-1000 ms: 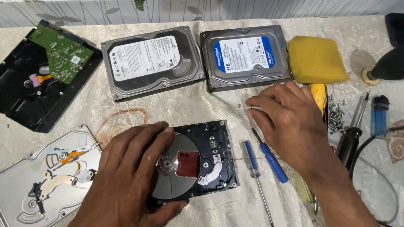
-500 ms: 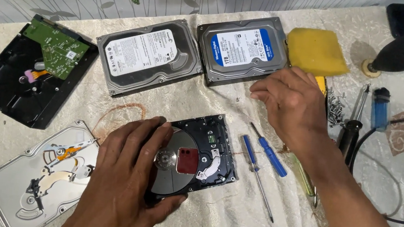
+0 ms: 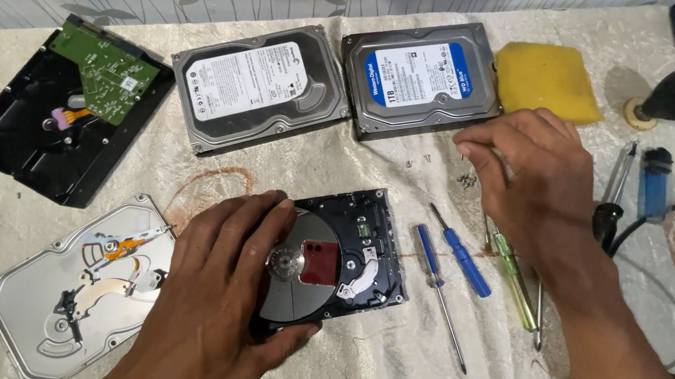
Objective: Cleaning the internal platter and casing of a disassembled hard disk drive using a sponge and an air blower.
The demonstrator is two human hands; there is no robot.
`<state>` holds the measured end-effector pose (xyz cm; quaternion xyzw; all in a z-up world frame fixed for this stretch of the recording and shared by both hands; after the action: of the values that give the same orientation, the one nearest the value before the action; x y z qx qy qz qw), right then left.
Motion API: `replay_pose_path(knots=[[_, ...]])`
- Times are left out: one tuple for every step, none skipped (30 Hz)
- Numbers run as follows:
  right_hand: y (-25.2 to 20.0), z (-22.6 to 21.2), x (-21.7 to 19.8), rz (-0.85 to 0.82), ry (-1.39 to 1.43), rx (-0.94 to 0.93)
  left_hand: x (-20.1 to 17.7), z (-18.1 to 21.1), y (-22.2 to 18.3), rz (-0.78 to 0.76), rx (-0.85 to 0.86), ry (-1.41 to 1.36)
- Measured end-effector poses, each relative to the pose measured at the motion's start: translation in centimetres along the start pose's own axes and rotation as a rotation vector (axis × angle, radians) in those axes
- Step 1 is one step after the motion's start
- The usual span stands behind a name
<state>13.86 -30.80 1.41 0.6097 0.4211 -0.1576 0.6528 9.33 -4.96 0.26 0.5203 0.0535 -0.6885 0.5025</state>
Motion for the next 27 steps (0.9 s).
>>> replay_pose_path(knots=[[0.0,-0.1,0.1,-0.041,-0.044,0.023,-0.1,0.1,0.0,0.003,0.007,-0.010],[-0.2,0.0,0.2,-0.042,-0.038,0.020,-0.2,0.0,0.1,0.003,0.001,-0.006],[-0.5,0.4,0.5,-0.066,-0.083,0.042,-0.2,0.1,0.1,-0.002,0.003,-0.017],[-0.8,0.8,0.8,-0.089,-0.129,0.064,-0.3,0.2,0.2,-0.006,0.006,-0.028],[-0.8,0.9,0.8,-0.088,-0.124,0.060,-0.4,0.1,0.1,-0.004,0.002,-0.024],[-1.0,1.3,0.9,-0.100,-0.121,0.110,-0.4,0.1,0.1,-0.009,0.007,-0.018],[-1.1,1.8,0.9,-0.112,-0.117,0.159,-0.3,0.1,0.1,-0.014,0.012,-0.012],[-1.2,1.9,0.8,-0.112,-0.116,0.157,-0.5,0.0,0.1,-0.013,0.011,-0.011],[-1.0,1.7,0.2,-0.048,-0.103,0.119,-0.5,-0.1,0.0,-0.022,0.018,-0.012],[-0.9,1.4,-0.6,0.017,-0.093,0.081,-0.4,-0.1,0.0,-0.031,0.027,-0.015],[-1.0,1.4,-0.5,0.017,-0.093,0.079,-0.5,-0.1,0.0,-0.028,0.027,-0.015],[-1.2,2.0,-0.6,0.031,-0.119,0.145,-0.4,-0.1,-0.1,-0.038,0.029,-0.013],[-1.4,2.6,-0.7,0.046,-0.145,0.211,-0.4,-0.1,-0.1,-0.048,0.032,-0.010],[-1.6,2.7,-0.7,0.046,-0.145,0.208,-0.4,-0.1,-0.2,-0.045,0.031,-0.009],[-1.6,2.4,-0.9,0.079,-0.152,0.161,-0.4,-0.2,-0.2,-0.047,0.028,-0.012],[-1.7,2.1,-1.1,0.111,-0.159,0.115,-0.4,-0.2,-0.2,-0.049,0.025,-0.014],[-1.6,2.0,-1.1,0.112,-0.158,0.113,-0.4,-0.2,-0.3,-0.047,0.024,-0.014],[-1.6,2.1,-1.0,0.093,-0.170,0.121,-0.4,-0.2,-0.3,-0.046,0.026,-0.014],[-1.6,2.2,-0.9,0.075,-0.182,0.129,-0.3,-0.2,-0.3,-0.045,0.027,-0.013],[-1.1,1.6,-1.3,0.076,-0.187,0.130,-0.3,-0.1,-0.3,-0.044,0.031,-0.017],[-0.7,1.1,-1.8,0.110,-0.106,0.156,-0.3,-0.2,-0.3,-0.038,0.029,-0.021],[-0.3,0.6,-2.4,0.144,-0.025,0.184,-0.3,-0.2,-0.3,-0.034,0.026,-0.025],[-0.3,0.7,-2.5,0.144,-0.029,0.186,-0.2,-0.1,-0.4,-0.036,0.030,-0.028],[-0.1,0.4,-2.7,0.147,-0.046,0.140,-0.1,-0.2,-0.4,-0.041,0.030,-0.017],[0.0,0.1,-2.8,0.150,-0.062,0.094,0.0,-0.3,-0.4,-0.047,0.030,-0.007],[0.3,-0.2,-3.2,0.149,-0.063,0.096,0.0,-0.2,-0.4,-0.049,0.031,-0.008],[0.4,0.2,-3.0,0.096,-0.043,0.170,0.0,-0.2,-0.4,-0.050,0.027,-0.018]])
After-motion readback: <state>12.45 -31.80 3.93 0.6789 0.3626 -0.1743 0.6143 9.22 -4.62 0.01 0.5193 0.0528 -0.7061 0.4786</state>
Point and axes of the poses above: each hand's wrist, its own y-axis towards the middle knuckle, its own x-axis out of the palm, z = x × y, the point moved 9 cm from there along y, towards the middle knuckle, and after that the axes turned 13 degrees about z, right-handed, at the moved point
